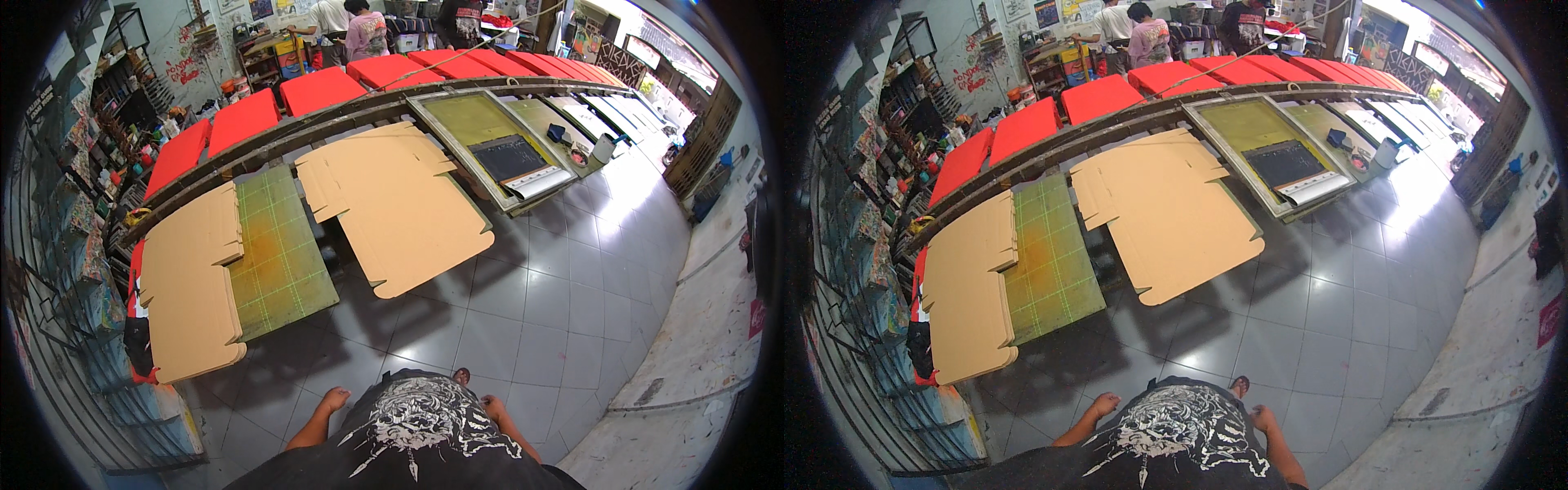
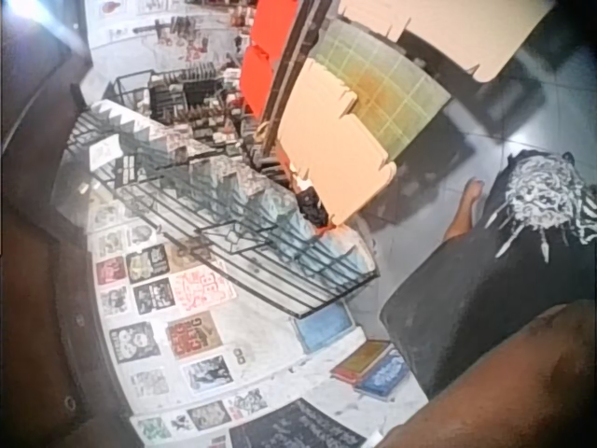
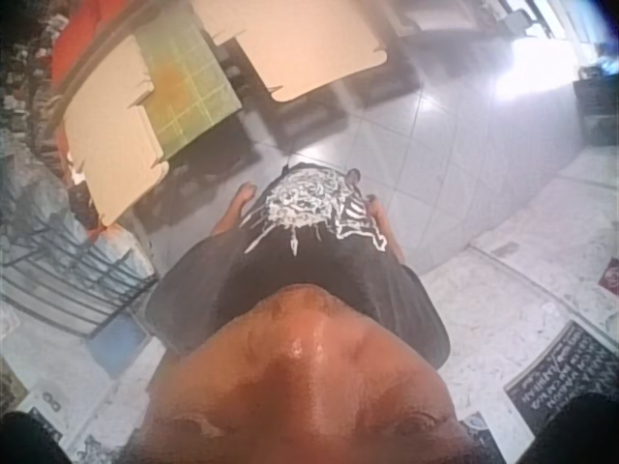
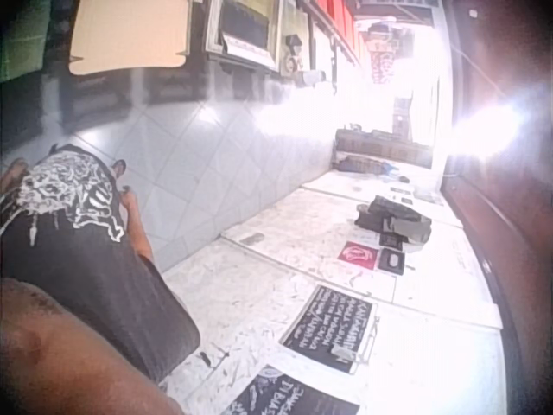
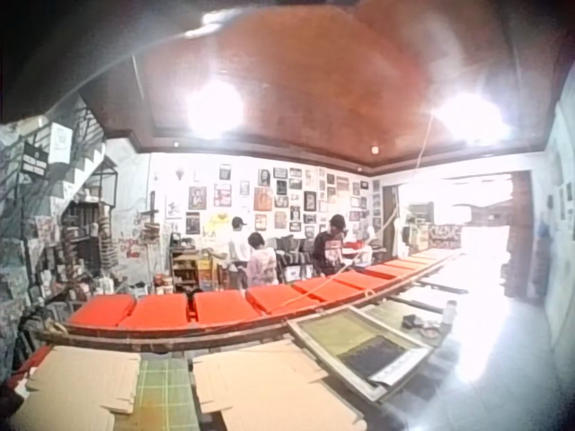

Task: The person positions cardboard and a white paper sheet on screen printing stations, lowers the printing frame, and presses ink through the screen onto the paper.

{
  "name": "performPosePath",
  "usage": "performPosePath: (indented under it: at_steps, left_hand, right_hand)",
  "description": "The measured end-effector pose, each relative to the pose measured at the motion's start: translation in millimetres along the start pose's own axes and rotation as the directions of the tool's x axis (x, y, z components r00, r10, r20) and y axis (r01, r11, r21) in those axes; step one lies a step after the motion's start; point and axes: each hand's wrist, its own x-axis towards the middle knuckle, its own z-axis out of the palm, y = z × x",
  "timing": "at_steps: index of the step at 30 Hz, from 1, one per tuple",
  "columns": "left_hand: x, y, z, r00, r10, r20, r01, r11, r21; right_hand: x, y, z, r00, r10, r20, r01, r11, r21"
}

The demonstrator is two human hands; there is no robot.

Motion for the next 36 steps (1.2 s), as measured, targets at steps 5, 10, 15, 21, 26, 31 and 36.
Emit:
performPosePath:
  at_steps: [5, 10, 15, 21, 26, 31, 36]
  left_hand:
    - [9, -14, 2, 0.996, 0.078, -0.049, -0.075, 0.995, 0.064]
    - [5, -15, -2, 0.996, 0.078, -0.053, -0.07, 0.989, 0.129]
    - [6, -10, 3, 0.994, 0.099, -0.038, -0.092, 0.985, 0.148]
    - [2, -7, 6, 0.994, 0.101, -0.032, -0.096, 0.986, 0.133]
    - [3, 3, 5, 0.994, 0.11, -0.013, -0.105, 0.97, 0.221]
    - [8, 4, 5, 0.992, 0.123, -0.014, -0.119, 0.981, 0.152]
    - [24, 8, 3, 0.994, 0.107, 0.014, -0.108, 0.983, 0.15]
  right_hand:
    - [5, 11, 2, 1.0, 0.016, 0.023, -0.014, 0.998, -0.059]
    - [-2, -3, -2, 0.997, 0.041, 0.057, -0.039, 0.998, -0.042]
    - [0, 11, 0, 0.999, 0.036, 0.036, -0.034, 0.998, -0.053]
    - [-4, 19, 8, 1.0, -0.015, -0.005, 0.014, 0.996, -0.083]
    - [-12, 32, 16, 0.999, -0.032, -0.026, 0.032, 0.999, 0.003]
    - [-31, 28, 16, 0.998, 0.055, -0.029, -0.055, 0.998, -0.009]
    - [-35, 42, 19, 0.998, 0.031, -0.061, -0.033, 0.999, -0.026]
